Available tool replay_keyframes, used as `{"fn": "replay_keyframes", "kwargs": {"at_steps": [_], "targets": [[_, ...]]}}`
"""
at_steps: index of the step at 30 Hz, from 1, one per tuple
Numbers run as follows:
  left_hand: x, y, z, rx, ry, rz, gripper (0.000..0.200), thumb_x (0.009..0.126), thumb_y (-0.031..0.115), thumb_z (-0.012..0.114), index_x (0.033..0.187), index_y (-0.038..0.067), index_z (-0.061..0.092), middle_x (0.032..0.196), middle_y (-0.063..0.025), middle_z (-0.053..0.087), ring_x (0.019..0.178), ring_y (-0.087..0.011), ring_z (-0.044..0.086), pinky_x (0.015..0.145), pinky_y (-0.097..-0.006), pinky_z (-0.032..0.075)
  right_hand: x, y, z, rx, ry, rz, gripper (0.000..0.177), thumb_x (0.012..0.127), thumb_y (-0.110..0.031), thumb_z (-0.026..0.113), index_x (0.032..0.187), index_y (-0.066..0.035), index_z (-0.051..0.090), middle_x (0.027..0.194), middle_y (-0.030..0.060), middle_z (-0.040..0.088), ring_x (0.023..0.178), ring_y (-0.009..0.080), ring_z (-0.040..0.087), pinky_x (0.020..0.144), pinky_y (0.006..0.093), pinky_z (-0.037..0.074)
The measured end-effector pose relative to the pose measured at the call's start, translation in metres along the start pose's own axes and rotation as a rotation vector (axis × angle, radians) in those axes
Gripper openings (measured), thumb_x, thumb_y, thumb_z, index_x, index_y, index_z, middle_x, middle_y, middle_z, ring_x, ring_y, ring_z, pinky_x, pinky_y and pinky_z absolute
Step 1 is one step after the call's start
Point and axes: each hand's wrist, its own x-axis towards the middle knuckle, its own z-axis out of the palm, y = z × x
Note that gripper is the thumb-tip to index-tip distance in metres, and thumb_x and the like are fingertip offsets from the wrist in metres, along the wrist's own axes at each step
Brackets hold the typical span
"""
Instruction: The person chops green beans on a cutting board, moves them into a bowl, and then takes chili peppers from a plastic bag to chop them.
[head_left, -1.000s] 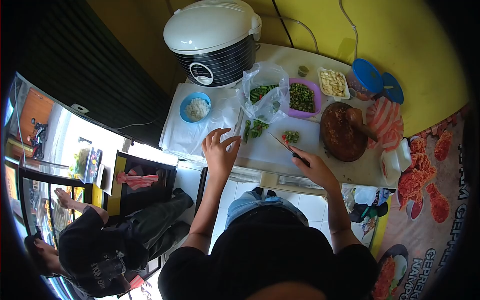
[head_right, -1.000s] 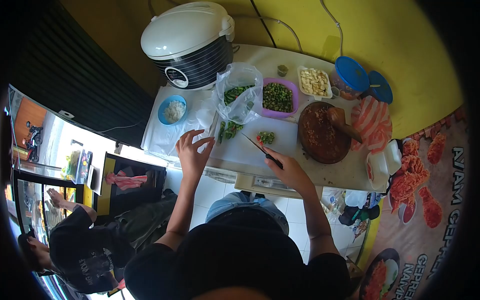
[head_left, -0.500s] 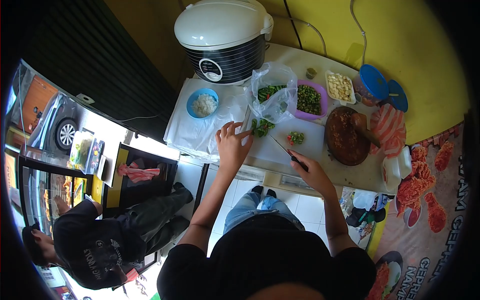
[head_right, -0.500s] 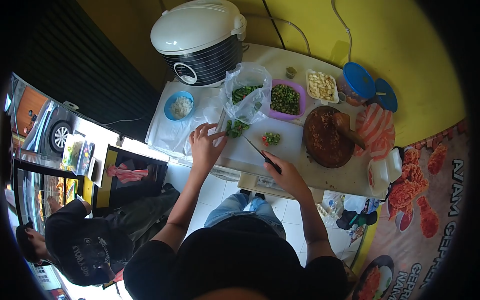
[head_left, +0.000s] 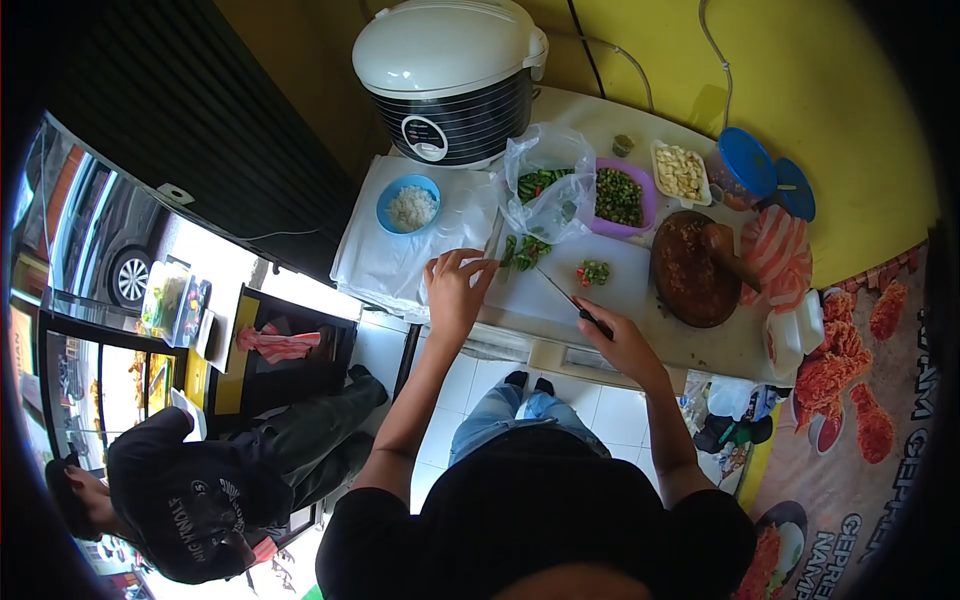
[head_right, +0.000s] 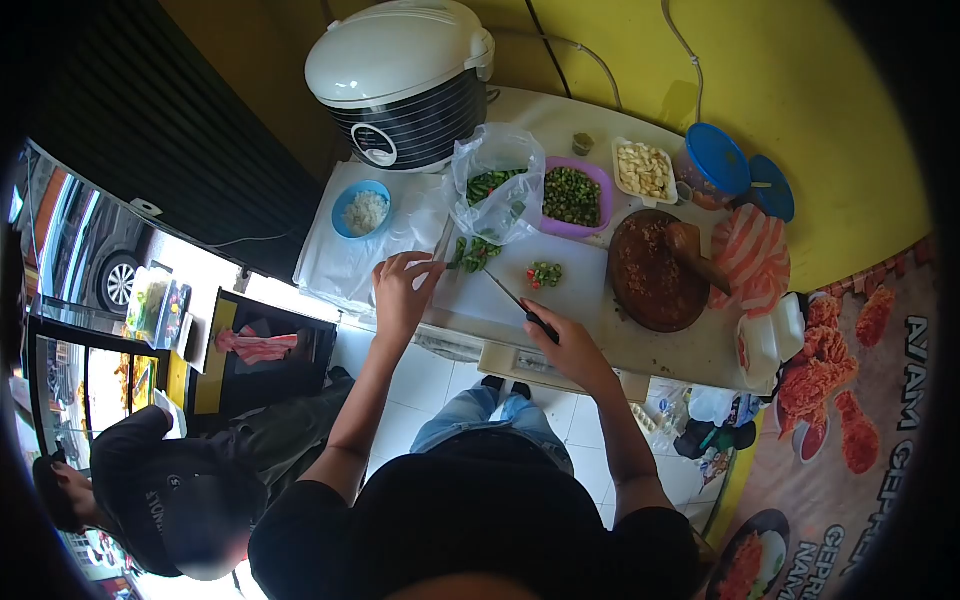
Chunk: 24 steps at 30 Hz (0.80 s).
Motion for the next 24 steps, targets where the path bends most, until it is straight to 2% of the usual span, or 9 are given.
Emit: {"fn": "replay_keyframes", "kwargs": {"at_steps": [3,6,9,12,15,24], "targets": [[-0.005,0.009,-0.006,-0.078,0.051,0.021,0.01,0.086,0.022,0.073,0.091,0.015,0.078,0.098,0.0016,0.07,0.097,-0.021,0.062,0.092,-0.0397,0.038,-0.002,0.003,0.0,-0.019,0.006,0.005,0.046,0.101,-0.027,0.055,0.141,-0.005,0.05,0.125,0.0182,0.065,0.105,0.0183,0.062,0.095,0.0299,0.044],[-0.013,0.023,0.001,-0.11,0.04,0.101,0.01,0.084,0.021,0.074,0.091,0.015,0.077,0.096,0.0022,0.07,0.095,-0.0205,0.062,0.089,-0.0384,0.04,-0.005,0.009,0.001,-0.033,0.054,-0.053,0.046,0.102,-0.026,0.053,0.144,-0.008,0.048,0.104,0.0128,0.068,0.089,0.0148,0.061,0.087,0.0293,0.047],[-0.023,0.037,0.018,-0.105,0.036,0.143,0.012,0.082,0.02,0.076,0.094,0.017,0.078,0.097,0.0039,0.069,0.096,-0.0191,0.062,0.089,-0.0373,0.04,-0.012,0.0,-0.002,0.054,0.028,0.096,0.046,0.104,-0.024,0.05,0.148,-0.012,0.044,0.081,0.0044,0.057,0.07,0.01,0.05,0.071,0.0276,0.046],[-0.031,0.045,0.033,-0.081,0.045,0.178,0.012,0.081,0.019,0.076,0.093,0.02,0.078,0.096,0.0065,0.068,0.099,-0.0174,0.06,0.087,-0.0374,0.038,-0.02,-0.005,-0.001,0.221,0.036,0.136,0.047,0.105,-0.023,0.047,0.151,-0.017,0.039,0.072,-0.0011,0.04,0.063,0.0073,0.038,0.061,0.026,0.041],[-0.032,0.05,0.039,-0.101,0.02,0.217,0.012,0.08,0.02,0.077,0.093,0.02,0.078,0.097,0.0065,0.067,0.099,-0.0175,0.06,0.088,-0.0383,0.037,-0.028,0.0,0.002,0.273,0.018,0.126,0.048,0.106,-0.022,0.045,0.153,-0.02,0.037,0.071,-0.0016,0.04,0.063,0.0072,0.039,0.059,0.0256,0.04],[-0.022,0.055,0.053,-0.12,0.004,0.24,0.015,0.076,0.026,0.08,0.091,0.021,0.079,0.1,0.0056,0.067,0.104,-0.0179,0.059,0.091,-0.0388,0.036,-0.04,0.012,0.013,0.22,0.078,0.064,0.048,0.105,-0.019,0.046,0.152,-0.02,0.038,0.072,-0.0001,0.038,0.064,0.0085,0.037,0.064,0.0243,0.04]]}}
